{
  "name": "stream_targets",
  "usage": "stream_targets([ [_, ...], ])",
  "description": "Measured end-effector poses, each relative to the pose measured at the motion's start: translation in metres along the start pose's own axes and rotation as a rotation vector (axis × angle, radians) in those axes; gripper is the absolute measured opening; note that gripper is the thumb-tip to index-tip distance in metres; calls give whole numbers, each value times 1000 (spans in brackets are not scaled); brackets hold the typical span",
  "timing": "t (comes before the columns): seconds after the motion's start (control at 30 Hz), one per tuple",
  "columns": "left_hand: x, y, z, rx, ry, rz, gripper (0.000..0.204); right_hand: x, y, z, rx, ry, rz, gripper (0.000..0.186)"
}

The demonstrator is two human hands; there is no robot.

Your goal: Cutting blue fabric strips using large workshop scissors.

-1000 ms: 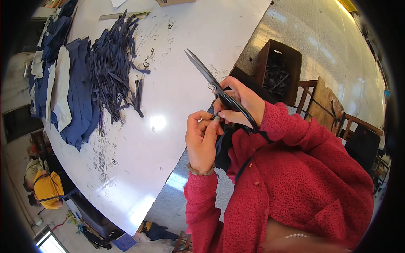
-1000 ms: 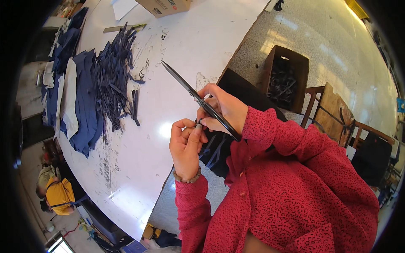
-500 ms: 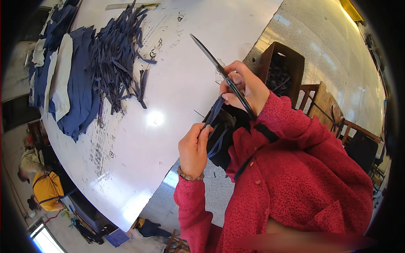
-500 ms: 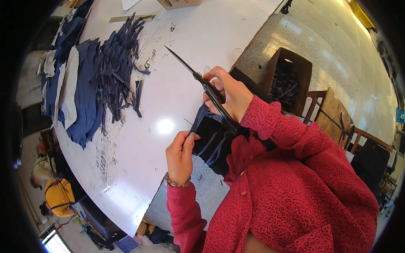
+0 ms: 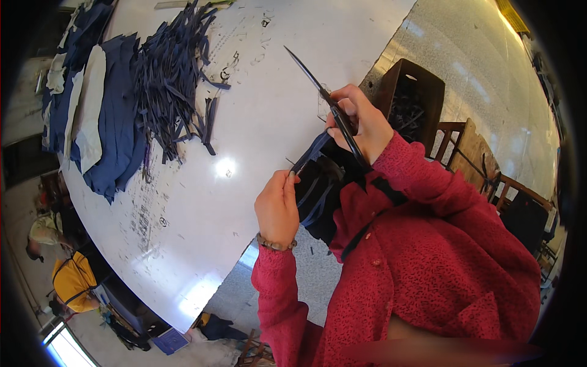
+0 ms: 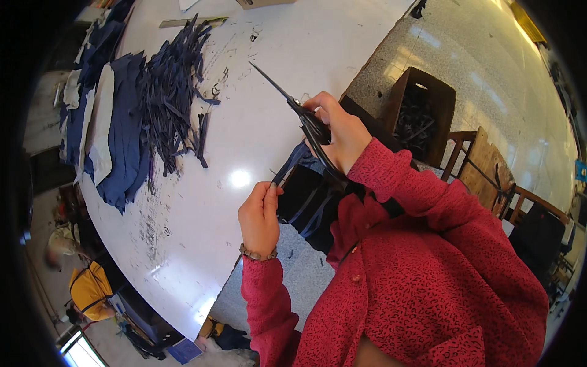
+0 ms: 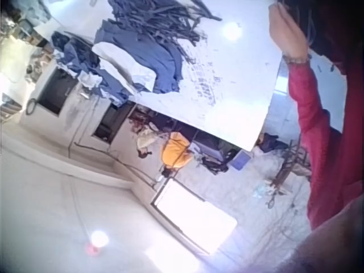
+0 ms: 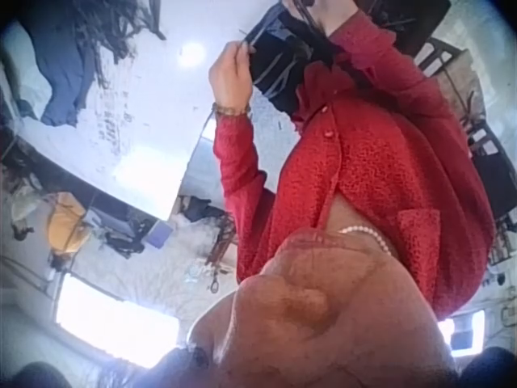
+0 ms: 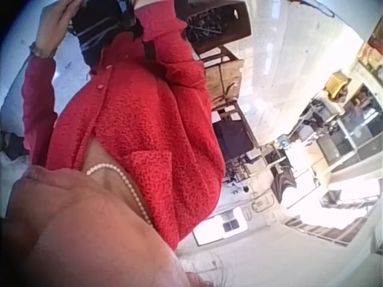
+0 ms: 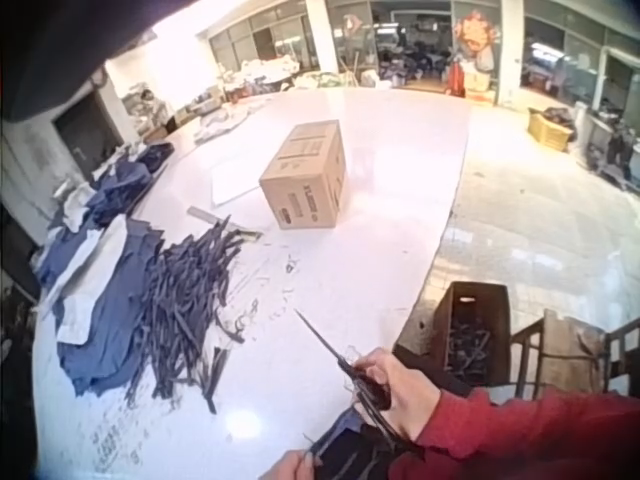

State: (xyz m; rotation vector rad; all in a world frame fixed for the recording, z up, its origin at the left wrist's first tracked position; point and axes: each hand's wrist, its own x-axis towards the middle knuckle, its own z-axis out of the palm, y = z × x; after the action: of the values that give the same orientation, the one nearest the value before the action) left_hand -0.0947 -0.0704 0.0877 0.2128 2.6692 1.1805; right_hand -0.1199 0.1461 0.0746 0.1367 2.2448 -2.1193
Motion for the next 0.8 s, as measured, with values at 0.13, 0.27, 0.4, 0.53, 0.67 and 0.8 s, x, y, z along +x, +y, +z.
stream_targets([
  [0.13,5,3,0,80,-33,9,15,1,2,6,-315,93,-81,40],
  [0.27,8,5,-1,152,-67,-22,15,4,3,7,-435,142,-120,39],
  [0.4,8,6,-2,136,-85,-33,17,-8,2,2,-401,239,-175,39],
  [0.53,9,6,-3,122,-94,-44,17,-37,8,-7,-396,106,-102,47],
  [0.67,10,-1,-2,114,-82,-3,20,-53,18,-7,-348,-223,65,48],
  [0.8,11,3,-3,130,-108,-30,20,-64,33,-1,-209,-188,123,49],
])
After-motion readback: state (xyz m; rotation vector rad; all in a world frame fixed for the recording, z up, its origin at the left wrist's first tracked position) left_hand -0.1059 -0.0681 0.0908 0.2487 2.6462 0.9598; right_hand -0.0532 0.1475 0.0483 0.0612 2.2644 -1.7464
